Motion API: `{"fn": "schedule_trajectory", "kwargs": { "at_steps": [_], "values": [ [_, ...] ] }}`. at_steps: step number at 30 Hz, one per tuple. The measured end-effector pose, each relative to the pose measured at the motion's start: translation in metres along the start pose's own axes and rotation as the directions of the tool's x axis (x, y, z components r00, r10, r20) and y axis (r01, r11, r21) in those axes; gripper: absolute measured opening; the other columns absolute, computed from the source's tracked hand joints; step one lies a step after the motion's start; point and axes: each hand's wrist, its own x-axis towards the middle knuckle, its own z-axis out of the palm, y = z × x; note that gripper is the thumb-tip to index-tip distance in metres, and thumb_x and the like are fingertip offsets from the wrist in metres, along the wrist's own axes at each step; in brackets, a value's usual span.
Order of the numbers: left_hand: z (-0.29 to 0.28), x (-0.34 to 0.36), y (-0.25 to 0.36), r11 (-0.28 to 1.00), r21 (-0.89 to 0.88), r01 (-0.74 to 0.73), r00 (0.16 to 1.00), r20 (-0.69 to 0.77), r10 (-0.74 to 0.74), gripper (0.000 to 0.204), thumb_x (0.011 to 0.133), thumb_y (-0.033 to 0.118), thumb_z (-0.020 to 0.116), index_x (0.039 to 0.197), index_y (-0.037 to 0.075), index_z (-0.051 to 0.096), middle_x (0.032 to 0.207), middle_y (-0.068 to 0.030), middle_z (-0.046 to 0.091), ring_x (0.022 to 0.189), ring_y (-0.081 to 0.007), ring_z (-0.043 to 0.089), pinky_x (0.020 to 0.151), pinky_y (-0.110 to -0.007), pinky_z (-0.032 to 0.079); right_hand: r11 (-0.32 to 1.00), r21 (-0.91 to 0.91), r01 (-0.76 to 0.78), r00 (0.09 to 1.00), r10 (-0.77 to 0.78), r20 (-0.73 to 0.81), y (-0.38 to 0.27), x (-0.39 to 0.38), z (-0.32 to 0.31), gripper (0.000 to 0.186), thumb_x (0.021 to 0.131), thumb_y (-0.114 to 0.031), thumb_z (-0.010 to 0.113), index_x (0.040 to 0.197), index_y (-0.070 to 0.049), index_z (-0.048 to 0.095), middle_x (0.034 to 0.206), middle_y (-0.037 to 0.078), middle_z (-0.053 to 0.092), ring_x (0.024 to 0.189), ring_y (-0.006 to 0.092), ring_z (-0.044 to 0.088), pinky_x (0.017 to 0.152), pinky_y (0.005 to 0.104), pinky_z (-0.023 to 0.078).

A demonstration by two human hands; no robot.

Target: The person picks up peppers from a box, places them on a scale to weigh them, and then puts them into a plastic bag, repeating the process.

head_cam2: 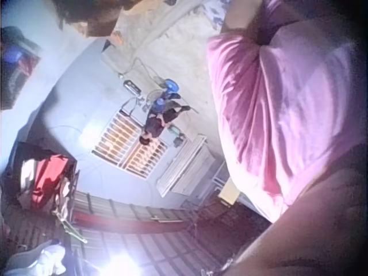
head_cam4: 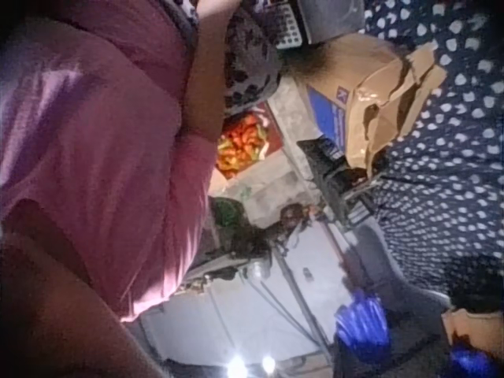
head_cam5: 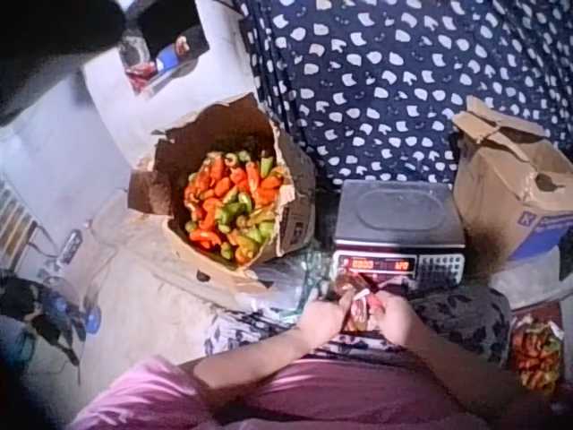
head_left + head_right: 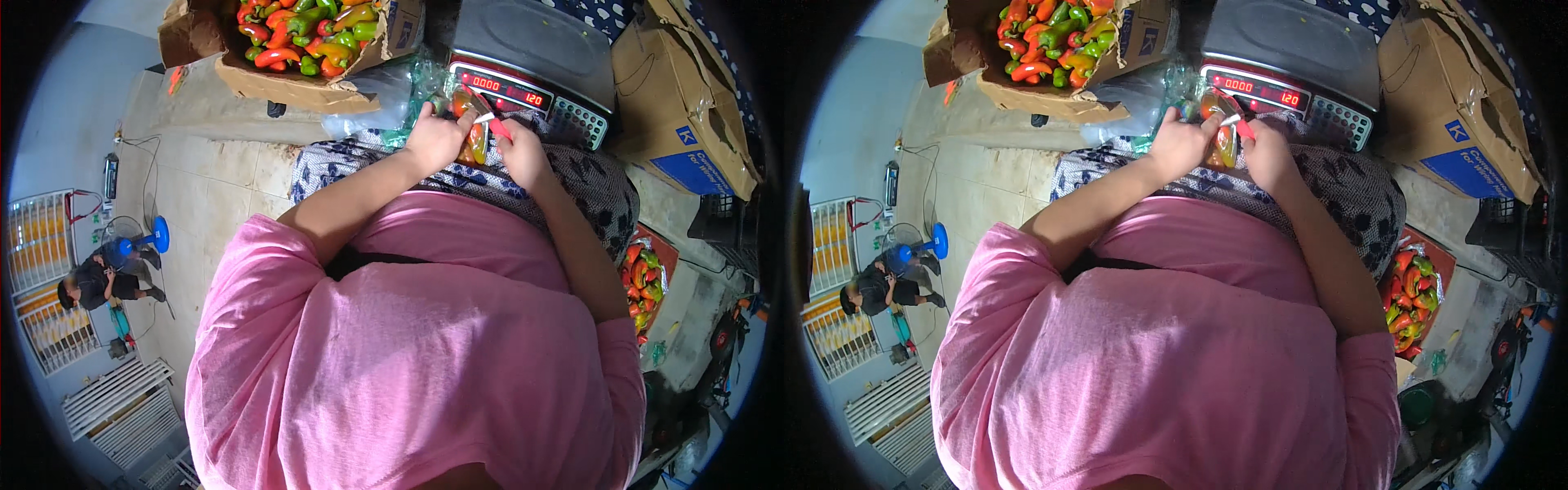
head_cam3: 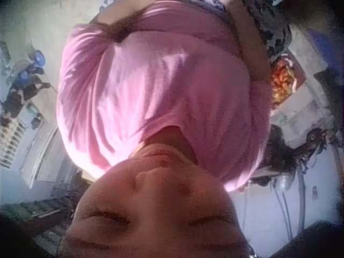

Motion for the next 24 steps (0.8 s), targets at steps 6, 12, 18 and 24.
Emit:
{"fn": "schedule_trajectory", "kwargs": {
  "at_steps": [6,12,18,24],
  "values": [
    [0.023,-0.022,-0.018,0.993,-0.098,0.071,0.995,-0.061,-0.077,0.041,0.086,0.018,0.056,0.126,0.02,0.053,0.062,-0.009,0.063,0.055,-0.0281,0.061,0.076,-0.043,0.042,0.947,-0.02,-0.322,0.903,0.3,-0.306,-0.055,0.019,-0.171,0.023,0.096,-0.023,0.041,0.105,-0.007,0.054,0.103,0.022,0.062,0.096,0.035,0.062,0.073,0.0489,0.049],
    [0.008,-0.024,-0.034,0.77,-0.59,0.241,0.943,-0.044,-0.329,0.032,0.096,0.02,0.047,0.126,0.012,0.051,0.072,-0.0147,0.062,0.065,-0.0277,0.062,0.062,-0.039,0.049,0.852,-0.513,0.104,0.988,-0.15,-0.047,0.036,0.02,-0.094,0.031,0.093,-0.011,0.037,0.119,-0.003,0.052,0.111,0.023,0.061,0.103,0.038,0.061,0.09,0.0471,0.048],
    [0.018,-0.051,-0.076,0.468,-0.758,0.453,0.858,0.228,-0.461,0.024,0.098,0.017,0.045,0.117,0.005,0.054,0.061,-0.0025,0.052,0.055,-0.0111,0.049,0.053,-0.029,0.04,0.623,-0.756,0.202,0.979,-0.138,0.148,-0.001,0.038,-0.017,0.037,0.087,-0.015,0.051,0.123,-0.007,0.055,0.111,0.012,0.062,0.112,0.0249,0.053,0.095,0.0456,0.04],
    [0.025,-0.058,-0.073,0.64,-0.664,0.387,0.917,0.205,-0.342,0.025,0.096,0.02,0.048,0.115,0.006,0.057,0.061,-0.0028,0.054,0.055,-0.014,0.051,0.055,-0.031,0.043,0.576,-0.732,0.364,0.9,-0.018,0.435,-0.015,0.046,0.011,0.018,0.083,-0.025,0.057,0.088,-0.015,0.071,0.084,0.003,0.068,0.088,0.0206,0.062,0.086,0.0465,0.036]
  ]
}}
